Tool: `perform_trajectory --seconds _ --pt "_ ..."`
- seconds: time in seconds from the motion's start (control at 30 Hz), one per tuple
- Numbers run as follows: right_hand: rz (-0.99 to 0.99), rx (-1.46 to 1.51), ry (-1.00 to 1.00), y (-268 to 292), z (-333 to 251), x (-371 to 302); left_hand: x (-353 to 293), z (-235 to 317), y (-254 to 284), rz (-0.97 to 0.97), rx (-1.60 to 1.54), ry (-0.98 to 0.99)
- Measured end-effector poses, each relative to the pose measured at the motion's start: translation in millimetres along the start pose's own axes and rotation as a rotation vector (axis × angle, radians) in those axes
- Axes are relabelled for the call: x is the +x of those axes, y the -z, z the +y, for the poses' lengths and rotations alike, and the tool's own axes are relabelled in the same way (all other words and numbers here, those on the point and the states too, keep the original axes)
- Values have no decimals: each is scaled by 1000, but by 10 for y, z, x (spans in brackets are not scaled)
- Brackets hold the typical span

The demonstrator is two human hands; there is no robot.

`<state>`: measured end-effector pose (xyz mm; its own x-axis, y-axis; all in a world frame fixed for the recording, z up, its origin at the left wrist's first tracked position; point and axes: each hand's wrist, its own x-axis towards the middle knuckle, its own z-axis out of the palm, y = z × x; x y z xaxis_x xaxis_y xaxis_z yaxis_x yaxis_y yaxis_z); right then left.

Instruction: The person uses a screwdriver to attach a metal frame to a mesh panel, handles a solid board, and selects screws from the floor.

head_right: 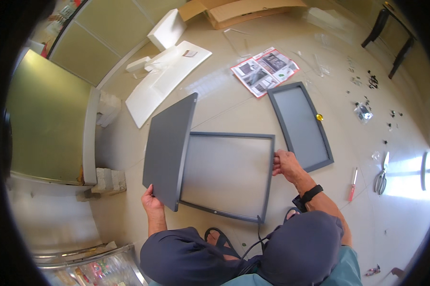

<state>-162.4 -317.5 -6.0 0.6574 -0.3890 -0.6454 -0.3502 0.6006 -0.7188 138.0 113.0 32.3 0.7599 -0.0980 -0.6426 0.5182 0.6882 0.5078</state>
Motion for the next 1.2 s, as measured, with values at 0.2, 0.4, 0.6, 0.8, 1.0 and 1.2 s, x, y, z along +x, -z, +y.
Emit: perform_trajectory --seconds 0.2,0.4,0.6,0.8,1.0,1.2 --pt "-270 343 177 -64 -47 -263 -46 -28 30 4 -67 50" --pt "-327 303 216 -150 -124 -357 -84 -127 64 37 -3 -3" --pt "-313 284 214 -230 -228 -426 -18 -112 267 -7 38 -2" --pt "-305 208 206 -306 -266 -414 -83 -263 145 39 2 34" --pt "-411 190 170 -457 -363 -414 -111 -334 63 25 -10 53" --pt "-493 257 79 -746 -310 22 -7 -408 88 -36 12 70"
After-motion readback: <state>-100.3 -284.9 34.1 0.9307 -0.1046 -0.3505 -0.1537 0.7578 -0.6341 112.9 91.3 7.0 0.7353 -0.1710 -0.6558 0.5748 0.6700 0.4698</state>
